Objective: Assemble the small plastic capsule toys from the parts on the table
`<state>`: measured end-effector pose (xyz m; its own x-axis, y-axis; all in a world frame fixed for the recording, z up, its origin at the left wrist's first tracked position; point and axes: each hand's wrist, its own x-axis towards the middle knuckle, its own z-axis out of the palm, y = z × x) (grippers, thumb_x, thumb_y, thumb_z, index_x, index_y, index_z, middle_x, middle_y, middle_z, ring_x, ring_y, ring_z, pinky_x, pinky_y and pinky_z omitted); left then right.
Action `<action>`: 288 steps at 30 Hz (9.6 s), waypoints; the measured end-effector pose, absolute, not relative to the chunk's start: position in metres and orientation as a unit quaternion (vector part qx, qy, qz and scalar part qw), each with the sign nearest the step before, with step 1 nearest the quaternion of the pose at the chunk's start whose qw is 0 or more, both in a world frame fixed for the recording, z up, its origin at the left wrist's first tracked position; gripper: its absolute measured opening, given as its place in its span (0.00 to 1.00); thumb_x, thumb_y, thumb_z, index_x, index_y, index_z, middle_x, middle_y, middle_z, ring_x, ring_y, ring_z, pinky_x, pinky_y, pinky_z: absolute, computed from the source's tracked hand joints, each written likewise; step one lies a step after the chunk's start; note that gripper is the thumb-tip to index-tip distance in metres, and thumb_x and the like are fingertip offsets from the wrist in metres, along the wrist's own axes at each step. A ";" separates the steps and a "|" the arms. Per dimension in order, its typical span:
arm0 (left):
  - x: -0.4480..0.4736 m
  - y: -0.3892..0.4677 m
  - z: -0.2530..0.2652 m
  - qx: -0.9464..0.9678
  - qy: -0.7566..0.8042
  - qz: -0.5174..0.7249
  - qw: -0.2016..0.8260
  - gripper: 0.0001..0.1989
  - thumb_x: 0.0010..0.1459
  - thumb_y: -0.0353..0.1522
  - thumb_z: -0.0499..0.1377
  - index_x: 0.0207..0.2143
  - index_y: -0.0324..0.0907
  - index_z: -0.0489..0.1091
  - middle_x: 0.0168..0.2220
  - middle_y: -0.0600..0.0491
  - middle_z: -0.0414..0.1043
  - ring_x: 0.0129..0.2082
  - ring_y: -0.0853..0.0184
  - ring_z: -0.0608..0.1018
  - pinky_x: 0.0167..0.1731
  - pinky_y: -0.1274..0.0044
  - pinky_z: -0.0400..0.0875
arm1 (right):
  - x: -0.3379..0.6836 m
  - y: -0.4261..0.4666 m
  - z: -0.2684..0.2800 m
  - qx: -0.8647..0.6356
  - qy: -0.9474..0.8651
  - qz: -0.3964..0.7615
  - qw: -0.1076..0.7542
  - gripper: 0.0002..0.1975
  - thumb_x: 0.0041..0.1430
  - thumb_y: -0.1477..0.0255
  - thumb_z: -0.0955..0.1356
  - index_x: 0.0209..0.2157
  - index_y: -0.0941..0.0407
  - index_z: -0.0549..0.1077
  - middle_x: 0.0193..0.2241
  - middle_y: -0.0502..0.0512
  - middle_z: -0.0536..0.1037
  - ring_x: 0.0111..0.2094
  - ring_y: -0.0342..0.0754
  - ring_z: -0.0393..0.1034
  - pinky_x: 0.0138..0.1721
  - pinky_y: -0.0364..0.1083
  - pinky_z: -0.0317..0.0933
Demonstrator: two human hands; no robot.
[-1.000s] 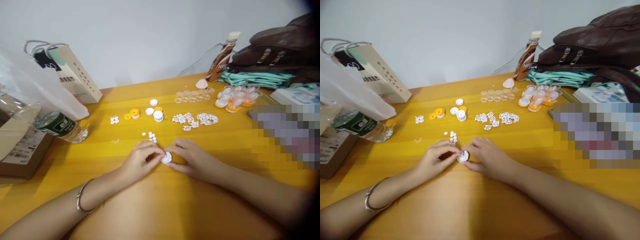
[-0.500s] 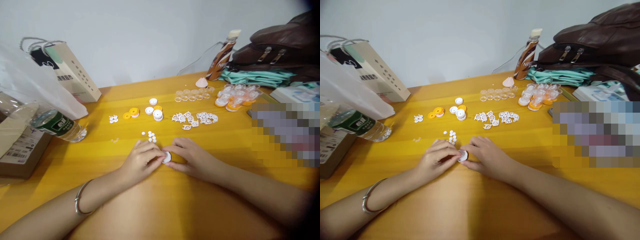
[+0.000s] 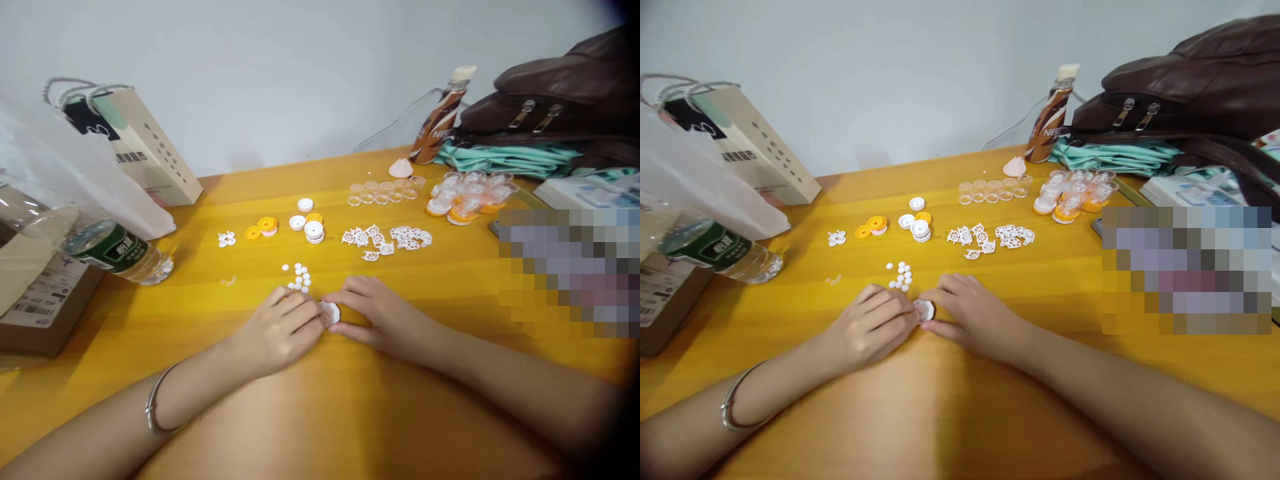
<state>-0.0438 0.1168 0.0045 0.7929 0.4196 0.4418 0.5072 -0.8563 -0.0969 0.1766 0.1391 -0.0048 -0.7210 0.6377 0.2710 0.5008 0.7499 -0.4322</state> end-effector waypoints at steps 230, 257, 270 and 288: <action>-0.038 0.118 0.008 -0.848 -0.362 -0.271 -0.276 0.13 0.56 0.32 0.58 0.44 0.41 0.67 0.40 0.50 0.71 0.40 0.68 0.71 0.40 0.76 0.67 | 0.180 0.127 0.001 -0.222 -0.925 0.086 0.296 0.08 0.60 0.79 0.61 0.36 0.59 0.71 0.30 0.55 0.75 0.31 0.44 0.66 0.34 0.44 0.62; -0.037 0.118 0.007 -0.835 -0.361 -0.282 -0.305 0.13 0.55 0.33 0.59 0.44 0.40 0.67 0.39 0.48 0.71 0.38 0.68 0.73 0.39 0.75 0.68 | 0.176 0.121 0.003 -0.253 -0.925 0.115 0.260 0.09 0.57 0.78 0.62 0.26 0.57 0.71 0.29 0.55 0.74 0.29 0.43 0.66 0.32 0.44 0.62; -0.039 0.114 0.006 -0.891 -0.283 -0.287 -0.209 0.20 0.56 0.26 0.57 0.52 0.41 0.61 0.44 0.46 0.71 0.44 0.65 0.73 0.45 0.71 0.69 | 0.172 0.123 0.007 -0.358 -0.621 0.615 0.328 0.10 0.56 0.68 0.66 0.39 0.57 0.66 0.33 0.52 0.74 0.34 0.42 0.70 0.38 0.45 0.65; -0.037 0.113 0.008 -0.854 -0.322 -0.378 -0.156 0.12 0.55 0.28 0.59 0.43 0.41 0.67 0.38 0.48 0.70 0.38 0.67 0.73 0.39 0.73 0.71 | 0.165 0.121 0.003 -0.387 -0.509 0.677 0.364 0.16 0.46 0.69 0.72 0.39 0.54 0.72 0.36 0.51 0.79 0.38 0.45 0.74 0.47 0.51 0.64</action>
